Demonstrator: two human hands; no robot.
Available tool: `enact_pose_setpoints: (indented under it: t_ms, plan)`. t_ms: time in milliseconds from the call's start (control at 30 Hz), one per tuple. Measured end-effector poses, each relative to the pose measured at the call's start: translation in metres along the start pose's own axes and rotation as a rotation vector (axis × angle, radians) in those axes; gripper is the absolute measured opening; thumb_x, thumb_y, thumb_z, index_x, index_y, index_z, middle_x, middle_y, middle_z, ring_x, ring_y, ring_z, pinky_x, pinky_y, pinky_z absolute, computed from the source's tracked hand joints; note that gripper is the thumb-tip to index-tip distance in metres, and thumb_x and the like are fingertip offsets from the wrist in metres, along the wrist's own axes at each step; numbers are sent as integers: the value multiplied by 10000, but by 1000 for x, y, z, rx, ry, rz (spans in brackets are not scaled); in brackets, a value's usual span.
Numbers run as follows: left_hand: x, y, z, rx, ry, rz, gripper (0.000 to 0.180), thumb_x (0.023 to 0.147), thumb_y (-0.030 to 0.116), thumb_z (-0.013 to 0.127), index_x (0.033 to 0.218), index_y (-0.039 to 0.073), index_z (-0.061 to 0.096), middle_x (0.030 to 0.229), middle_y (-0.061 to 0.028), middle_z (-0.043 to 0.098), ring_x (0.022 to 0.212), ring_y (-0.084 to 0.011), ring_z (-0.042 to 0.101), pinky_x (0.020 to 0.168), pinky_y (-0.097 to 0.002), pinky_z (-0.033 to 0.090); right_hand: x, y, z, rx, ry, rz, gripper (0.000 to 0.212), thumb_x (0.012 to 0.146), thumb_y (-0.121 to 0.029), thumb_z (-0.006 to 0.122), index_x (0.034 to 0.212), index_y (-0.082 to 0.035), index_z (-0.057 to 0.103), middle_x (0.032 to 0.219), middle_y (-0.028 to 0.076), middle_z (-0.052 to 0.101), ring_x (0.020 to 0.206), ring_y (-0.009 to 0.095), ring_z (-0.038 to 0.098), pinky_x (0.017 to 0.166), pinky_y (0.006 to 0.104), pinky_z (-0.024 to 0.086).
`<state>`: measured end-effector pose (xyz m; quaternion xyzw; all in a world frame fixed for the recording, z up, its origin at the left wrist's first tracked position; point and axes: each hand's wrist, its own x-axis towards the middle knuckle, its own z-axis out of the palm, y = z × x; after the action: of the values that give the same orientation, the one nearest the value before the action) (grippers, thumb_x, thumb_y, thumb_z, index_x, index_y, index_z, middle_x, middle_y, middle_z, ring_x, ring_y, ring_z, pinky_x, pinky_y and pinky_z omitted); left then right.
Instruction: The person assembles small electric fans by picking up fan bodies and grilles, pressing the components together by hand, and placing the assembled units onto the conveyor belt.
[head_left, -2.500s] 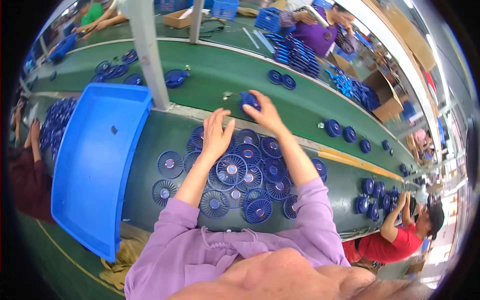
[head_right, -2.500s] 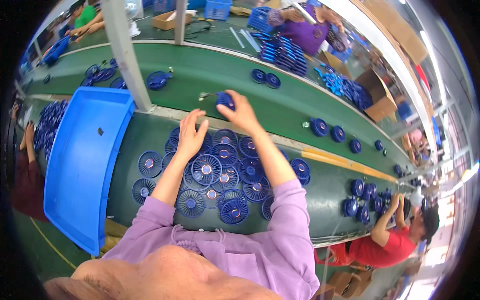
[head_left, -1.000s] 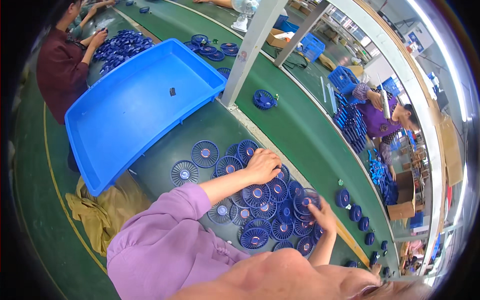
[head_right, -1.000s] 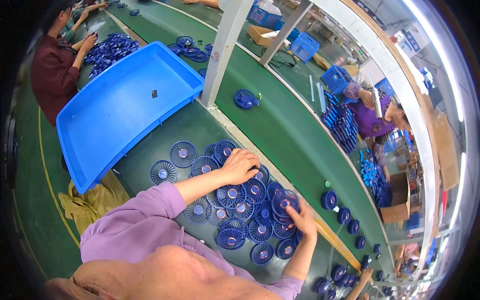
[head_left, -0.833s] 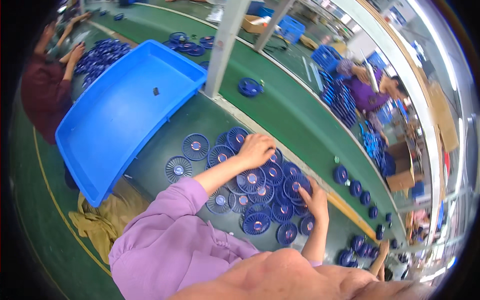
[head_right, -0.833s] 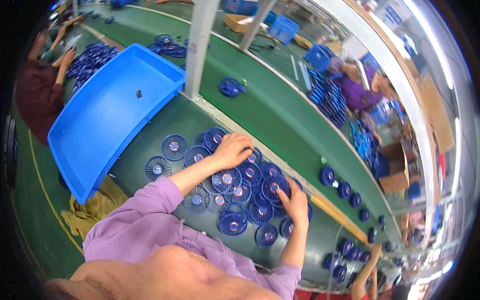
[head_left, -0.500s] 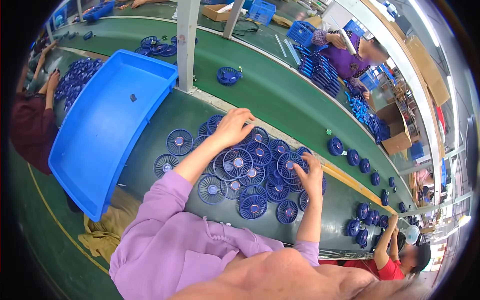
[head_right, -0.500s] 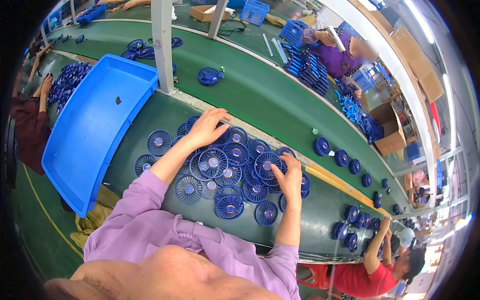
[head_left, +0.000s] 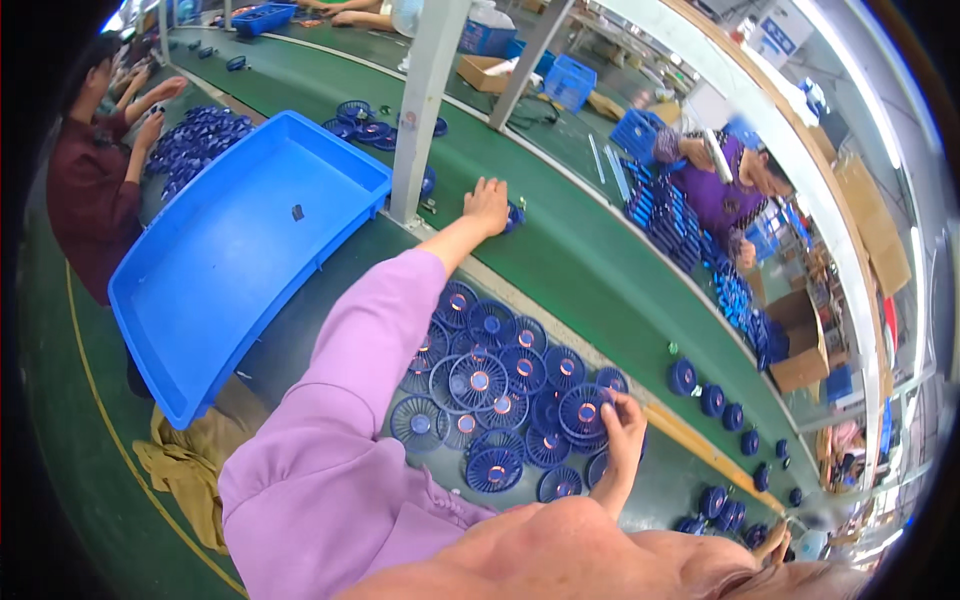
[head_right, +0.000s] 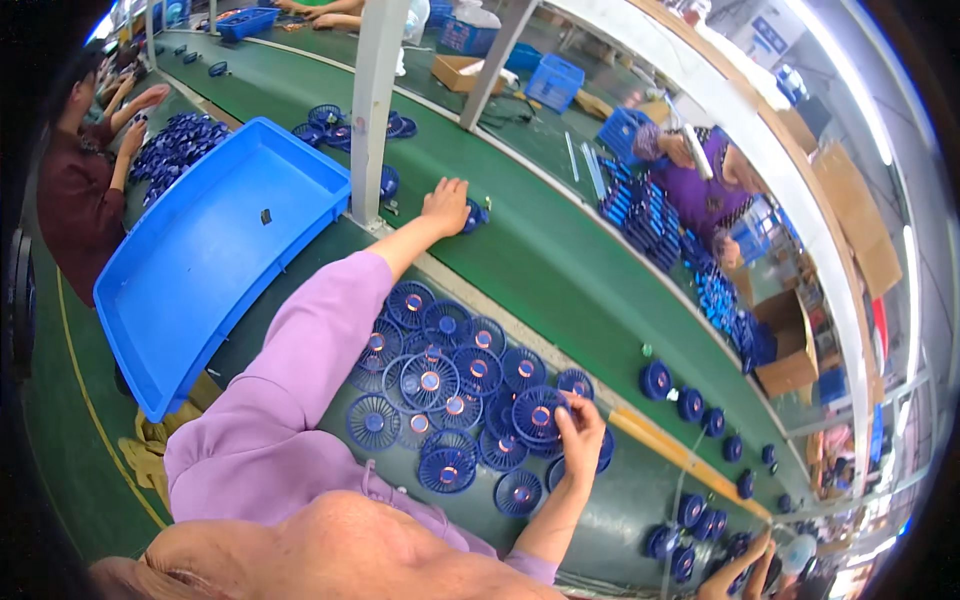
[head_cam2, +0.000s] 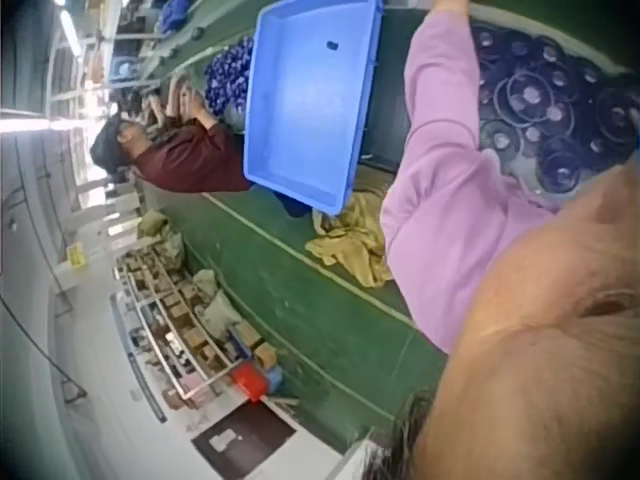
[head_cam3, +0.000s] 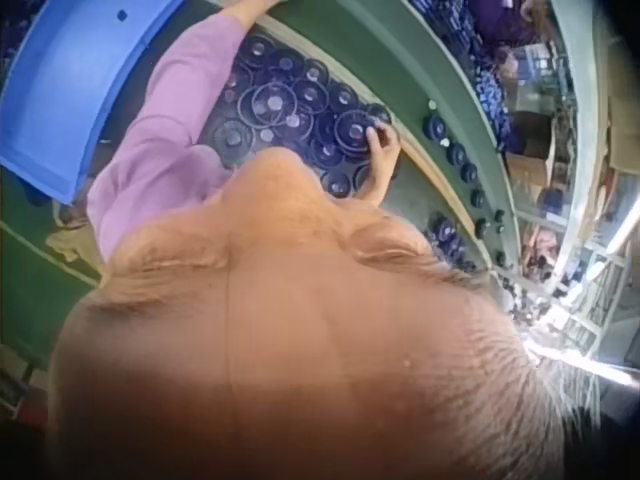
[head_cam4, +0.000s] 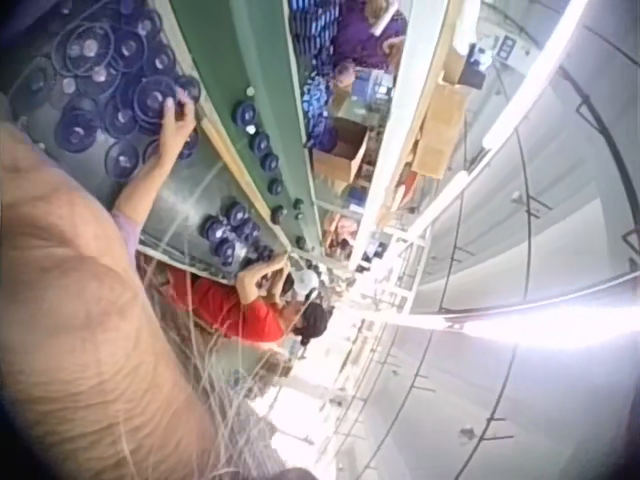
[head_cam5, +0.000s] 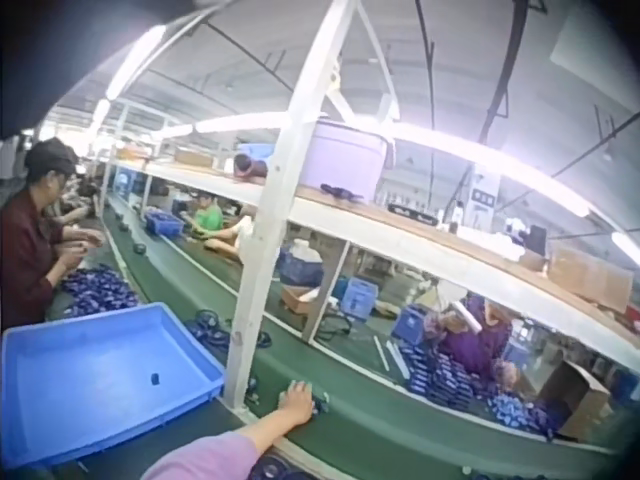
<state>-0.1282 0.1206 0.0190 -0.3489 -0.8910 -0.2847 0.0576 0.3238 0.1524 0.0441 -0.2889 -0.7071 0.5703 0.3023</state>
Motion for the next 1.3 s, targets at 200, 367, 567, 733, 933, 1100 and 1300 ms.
enact_pose_setpoints:
  t_ms: [200, 367, 567, 733, 933, 1100, 1300]
  plan:
    - [8, -19, 17, -13, -136, -61, 348, 858, 272, 630, 1118, 57, 542, 1158, -158, 592, 1131, -351, 516, 920, -480, 450, 2, -9, -4, 292, 2, -86, 139, 777, 38, 639, 912, 19, 609, 1106, 166, 647, 1027, 203, 603, 936, 332, 456]
    - [-10, -20, 8, -124, -72, 39, 285, 882, 253, 603, 1011, 23, 493, 857, -187, 650, 832, -398, 624, 760, -503, 487, 11, -2, -6, 204, 36, -27, 143, 824, 55, 605, 959, 10, 600, 1010, 103, 662, 869, 127, 620, 825, 263, 490]
    - [-71, 13, -16, -850, -1, -80, 379, 906, 275, 602, 1157, -7, 564, 1013, -152, 672, 900, -209, 652, 797, -325, 502, 34, -25, 38, 535, 2, -116, 318, 876, -27, 585, 1186, 10, 523, 1086, 117, 616, 948, 207, 614, 908, 361, 481]
    - [-148, 54, -32, -1568, -166, -239, 306, 939, 238, 569, 1094, -21, 615, 985, -76, 658, 867, -122, 608, 773, -276, 490, 44, -49, 102, 569, -88, -133, 523, 824, 83, 573, 1326, 3, 451, 1173, 110, 564, 1033, 161, 562, 867, 261, 485]
    - [-188, 69, -52, -2090, -693, -173, 278, 956, 308, 549, 1077, 61, 589, 953, -41, 664, 809, -110, 662, 708, -288, 572, 50, -45, 146, -341, 194, -561, 371, 845, 31, 501, 1197, -44, 588, 1181, 135, 559, 1072, 247, 548, 899, 329, 443]
    - [-190, 61, -40, -2252, -863, -370, 334, 978, 383, 477, 1038, 87, 617, 952, -51, 683, 833, -162, 675, 755, -332, 567, 42, -52, 150, -603, 12, -670, 418, 869, -83, 502, 1285, -44, 524, 1302, 191, 484, 1215, 339, 452, 1051, 416, 330]
    - [-203, 79, -57, -2093, -439, -402, 335, 1004, 372, 423, 1162, 95, 528, 1028, -46, 610, 908, -142, 625, 792, -312, 539, 39, -36, 158, -509, -89, -657, 882, 871, -697, 366, 1430, -18, 290, 1434, 258, 319, 1313, 403, 349, 1083, 461, 284]
